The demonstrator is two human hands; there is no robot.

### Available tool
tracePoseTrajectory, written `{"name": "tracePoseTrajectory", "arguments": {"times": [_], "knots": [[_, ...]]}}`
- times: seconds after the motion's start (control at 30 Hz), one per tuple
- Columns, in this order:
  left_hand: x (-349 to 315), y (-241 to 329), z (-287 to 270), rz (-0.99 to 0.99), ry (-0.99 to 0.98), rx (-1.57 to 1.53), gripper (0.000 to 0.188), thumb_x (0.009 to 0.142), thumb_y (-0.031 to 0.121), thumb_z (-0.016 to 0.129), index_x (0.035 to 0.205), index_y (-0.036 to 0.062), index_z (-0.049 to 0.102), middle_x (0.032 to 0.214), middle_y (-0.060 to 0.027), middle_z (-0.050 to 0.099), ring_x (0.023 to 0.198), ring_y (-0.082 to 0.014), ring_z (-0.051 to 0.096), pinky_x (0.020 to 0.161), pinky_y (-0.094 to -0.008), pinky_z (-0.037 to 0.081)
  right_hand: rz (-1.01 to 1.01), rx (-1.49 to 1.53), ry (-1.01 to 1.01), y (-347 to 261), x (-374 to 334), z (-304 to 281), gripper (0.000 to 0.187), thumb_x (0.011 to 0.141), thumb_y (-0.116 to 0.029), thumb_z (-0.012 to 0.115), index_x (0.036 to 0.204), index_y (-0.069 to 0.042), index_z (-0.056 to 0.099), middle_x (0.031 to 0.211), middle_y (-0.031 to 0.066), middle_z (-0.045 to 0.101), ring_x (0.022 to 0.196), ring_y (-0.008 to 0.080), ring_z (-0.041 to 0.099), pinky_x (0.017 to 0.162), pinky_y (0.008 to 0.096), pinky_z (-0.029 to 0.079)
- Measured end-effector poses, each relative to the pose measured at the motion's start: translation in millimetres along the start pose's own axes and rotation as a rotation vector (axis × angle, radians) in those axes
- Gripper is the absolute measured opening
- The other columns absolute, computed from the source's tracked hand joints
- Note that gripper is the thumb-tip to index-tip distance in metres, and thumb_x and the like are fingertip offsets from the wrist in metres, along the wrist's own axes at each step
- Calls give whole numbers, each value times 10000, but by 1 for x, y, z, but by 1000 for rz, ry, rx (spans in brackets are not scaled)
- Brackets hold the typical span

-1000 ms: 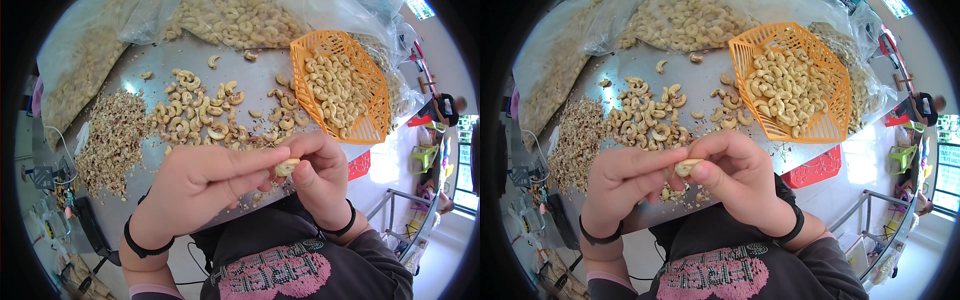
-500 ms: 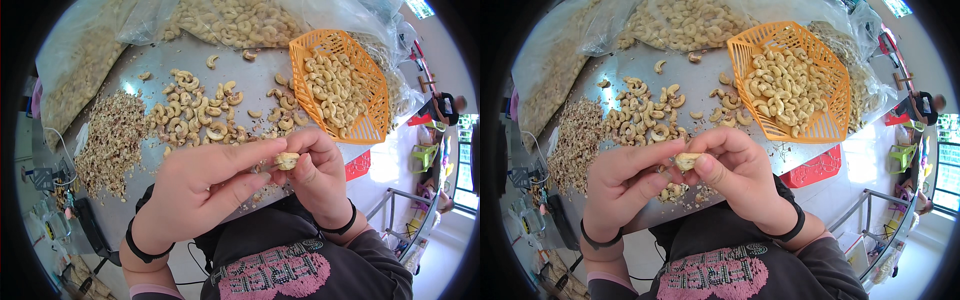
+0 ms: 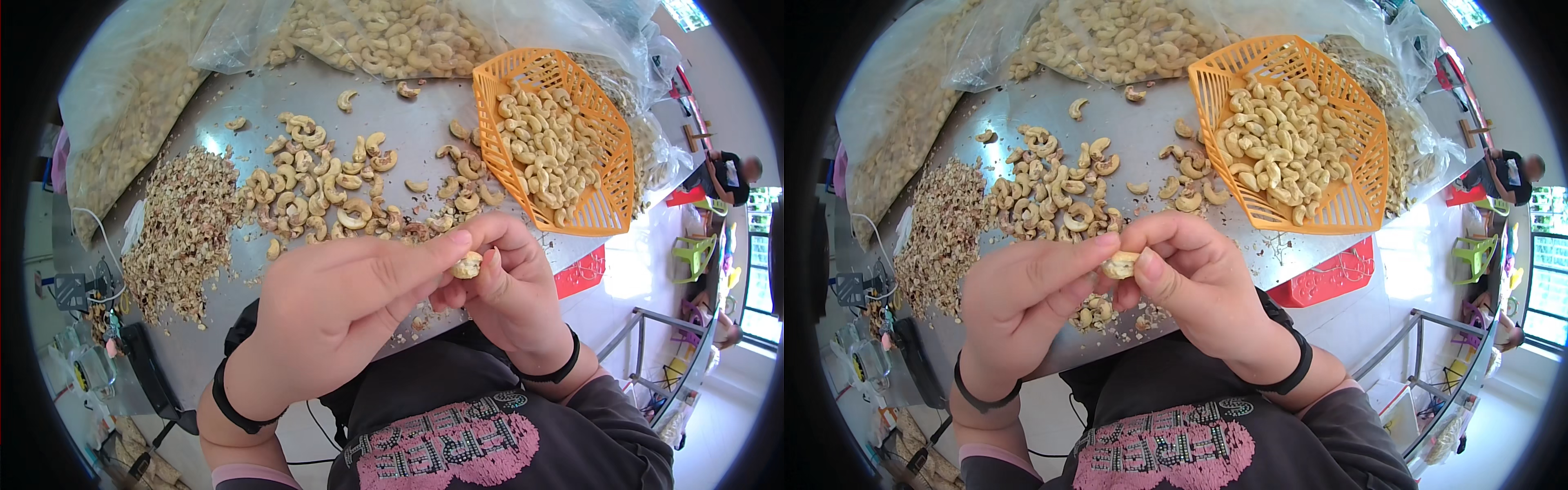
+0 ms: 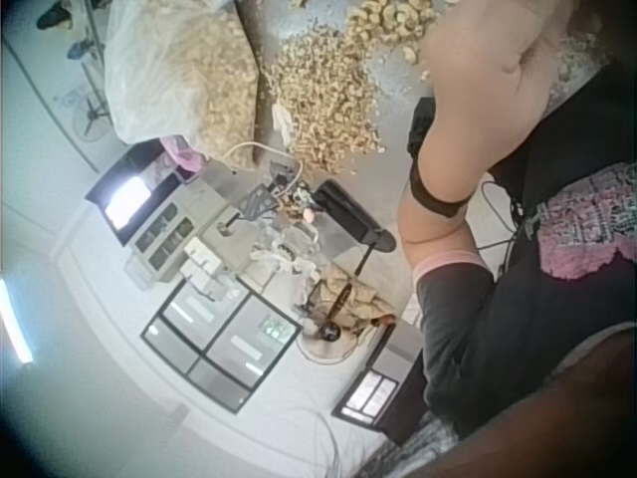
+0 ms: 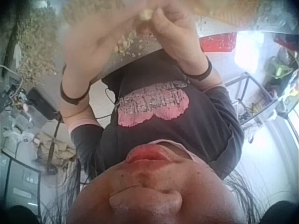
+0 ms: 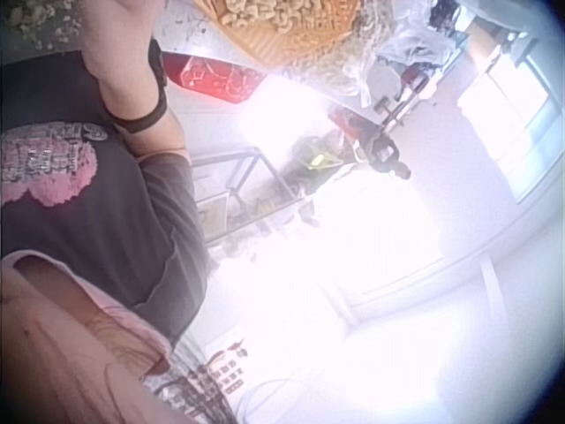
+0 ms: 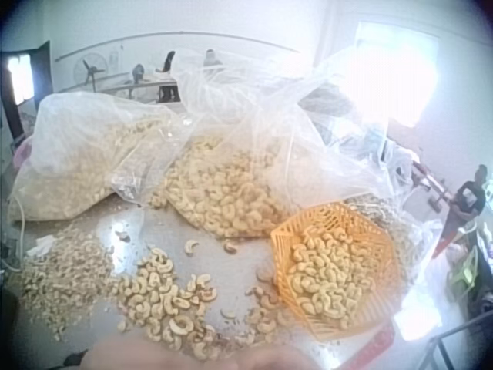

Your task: Sorting and trimming cashew nuts with a small blade.

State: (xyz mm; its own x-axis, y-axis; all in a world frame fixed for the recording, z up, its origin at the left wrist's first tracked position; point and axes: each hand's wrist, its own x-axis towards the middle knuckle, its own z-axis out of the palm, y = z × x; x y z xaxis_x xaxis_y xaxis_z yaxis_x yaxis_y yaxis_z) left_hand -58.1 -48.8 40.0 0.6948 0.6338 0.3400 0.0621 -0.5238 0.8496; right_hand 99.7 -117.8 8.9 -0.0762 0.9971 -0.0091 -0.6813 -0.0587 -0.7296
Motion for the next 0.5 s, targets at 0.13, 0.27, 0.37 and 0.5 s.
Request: {"name": "tracePoseTrajectory", "arguments": {"times": [0.13,0.27,0.37,0.5], "knots": [[1,6,-6,-267,-73,-376,294,753,-12,517,1041,37,555,774,-96,607,645,-168,594,560,-219,449,9,55,-50,0,2,2,176,860,-154,450,968,-16,468,858,97,548,735,128,538,651,229,452],[2,5,-10,-221,-83,-302,292,764,13,520,1055,32,543,789,-94,609,670,-160,600,581,-222,453,44,84,-55,-2,2,2,176,864,-162,443,968,-22,469,867,98,544,749,131,537,648,231,454],[2,6,-8,-203,-57,-214,296,751,56,538,1045,23,552,754,-63,595,621,-104,543,536,-201,403,40,79,-50,-2,3,1,170,860,-157,450,963,-22,469,870,93,543,752,128,537,649,231,454],[3,3,-8,-167,-82,-162,296,758,25,532,1053,34,542,807,-97,611,692,-164,605,598,-228,459,21,37,-18,-1,2,1,159,851,-143,468,956,-23,471,857,77,544,743,124,537,648,227,449]]}}
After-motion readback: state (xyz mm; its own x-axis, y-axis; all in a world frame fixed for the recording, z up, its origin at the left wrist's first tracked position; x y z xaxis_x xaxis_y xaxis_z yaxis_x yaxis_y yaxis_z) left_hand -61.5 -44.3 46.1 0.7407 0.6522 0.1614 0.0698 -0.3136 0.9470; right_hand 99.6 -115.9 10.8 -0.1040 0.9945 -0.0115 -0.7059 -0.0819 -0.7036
